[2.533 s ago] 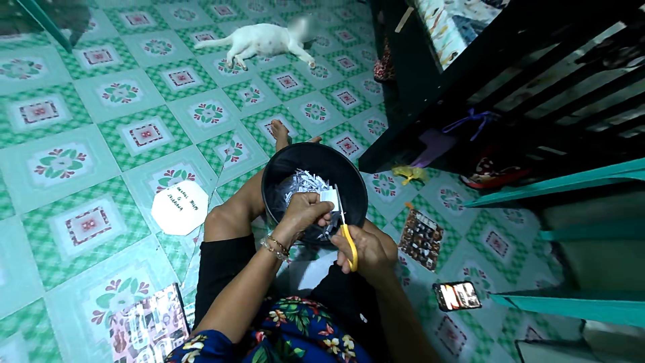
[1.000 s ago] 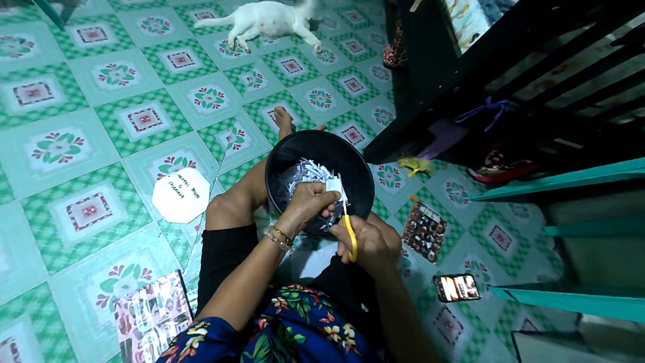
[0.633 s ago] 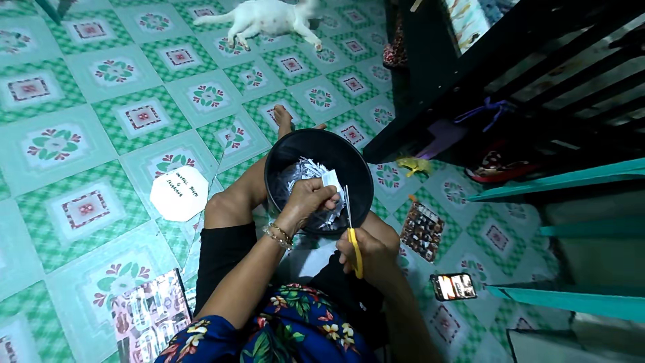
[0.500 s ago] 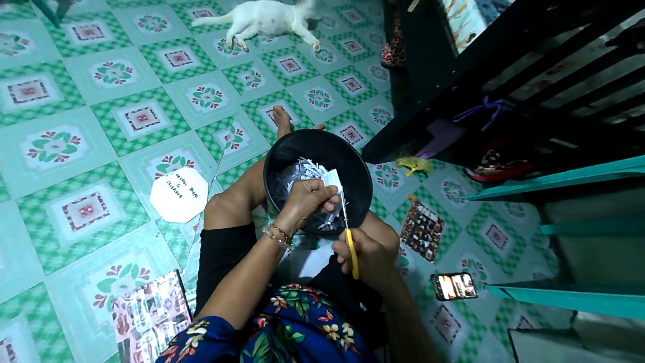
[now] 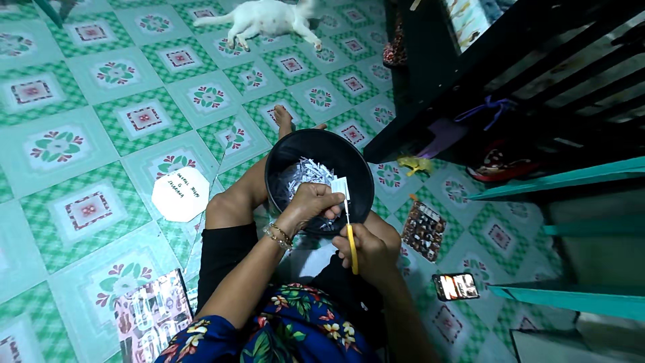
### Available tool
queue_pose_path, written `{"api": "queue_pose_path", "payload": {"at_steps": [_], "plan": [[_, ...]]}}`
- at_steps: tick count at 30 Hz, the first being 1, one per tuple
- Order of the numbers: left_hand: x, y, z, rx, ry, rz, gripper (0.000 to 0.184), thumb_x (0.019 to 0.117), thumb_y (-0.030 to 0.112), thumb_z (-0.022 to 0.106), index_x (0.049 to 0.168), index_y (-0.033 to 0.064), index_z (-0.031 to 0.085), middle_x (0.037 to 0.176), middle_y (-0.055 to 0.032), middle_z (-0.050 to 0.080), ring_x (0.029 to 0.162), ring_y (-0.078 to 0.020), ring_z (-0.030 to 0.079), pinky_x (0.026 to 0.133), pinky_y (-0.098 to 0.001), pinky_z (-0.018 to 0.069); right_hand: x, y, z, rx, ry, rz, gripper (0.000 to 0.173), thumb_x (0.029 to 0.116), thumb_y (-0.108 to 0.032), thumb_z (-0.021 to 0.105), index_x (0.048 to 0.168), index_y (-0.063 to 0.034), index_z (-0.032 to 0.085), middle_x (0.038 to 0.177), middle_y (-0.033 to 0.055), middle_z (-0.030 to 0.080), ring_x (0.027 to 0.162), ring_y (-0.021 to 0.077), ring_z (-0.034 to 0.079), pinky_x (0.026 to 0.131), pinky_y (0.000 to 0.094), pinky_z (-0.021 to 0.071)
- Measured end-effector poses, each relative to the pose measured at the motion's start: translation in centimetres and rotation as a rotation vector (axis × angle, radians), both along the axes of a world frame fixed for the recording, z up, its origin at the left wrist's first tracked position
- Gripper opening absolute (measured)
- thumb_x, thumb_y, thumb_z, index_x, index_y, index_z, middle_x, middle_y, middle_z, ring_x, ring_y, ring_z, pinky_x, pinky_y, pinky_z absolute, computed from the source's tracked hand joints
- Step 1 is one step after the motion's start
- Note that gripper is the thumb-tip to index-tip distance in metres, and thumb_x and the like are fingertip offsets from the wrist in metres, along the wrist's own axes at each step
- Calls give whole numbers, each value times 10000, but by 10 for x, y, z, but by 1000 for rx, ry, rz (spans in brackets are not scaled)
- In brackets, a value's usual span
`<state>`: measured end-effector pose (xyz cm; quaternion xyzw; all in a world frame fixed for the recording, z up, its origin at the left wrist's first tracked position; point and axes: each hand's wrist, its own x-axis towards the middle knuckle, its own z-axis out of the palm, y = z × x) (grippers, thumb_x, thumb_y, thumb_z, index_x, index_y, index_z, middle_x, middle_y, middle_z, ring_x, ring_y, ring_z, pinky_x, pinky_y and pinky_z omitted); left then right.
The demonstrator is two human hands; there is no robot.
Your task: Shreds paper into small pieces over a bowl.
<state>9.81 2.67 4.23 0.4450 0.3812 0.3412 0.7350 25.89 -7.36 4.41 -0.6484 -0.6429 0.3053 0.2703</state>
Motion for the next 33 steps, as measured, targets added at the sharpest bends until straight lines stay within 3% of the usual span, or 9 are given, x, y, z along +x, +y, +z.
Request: {"api": "queue_pose_path", "payload": {"at_steps": [6,11,26,33], "plan": [[1,1,0,-3,-15,11,291,1012,73,618,722,86,589,610,37,641,514,-5,589,523,-154,503,-7,0,-3,64,103,-33,346,973,-284,641,974,61,640,627,-15,601,485,-5,555,491,169,506],[0,-1,1,-8,-21,37,187,1018,65,596,835,56,637,665,30,650,548,-7,603,539,-151,512,-9,1,1,19,163,-51,310,977,-256,652,981,52,627,632,-44,590,490,-40,542,494,134,491],[-2,-1,0,14,-16,1,279,1010,52,593,733,84,600,597,45,607,509,-5,565,519,-153,492,-11,13,16,-132,224,-73,262,996,-238,636,1005,23,614,643,-56,600,510,-28,568,521,142,508],[-3,-2,1,33,3,2,259,1005,60,596,748,90,607,600,52,606,500,6,544,500,-146,462,-10,16,14,-140,365,-77,133,987,-168,635,922,-56,607,556,-117,558,444,-47,533,458,126,482]]}}
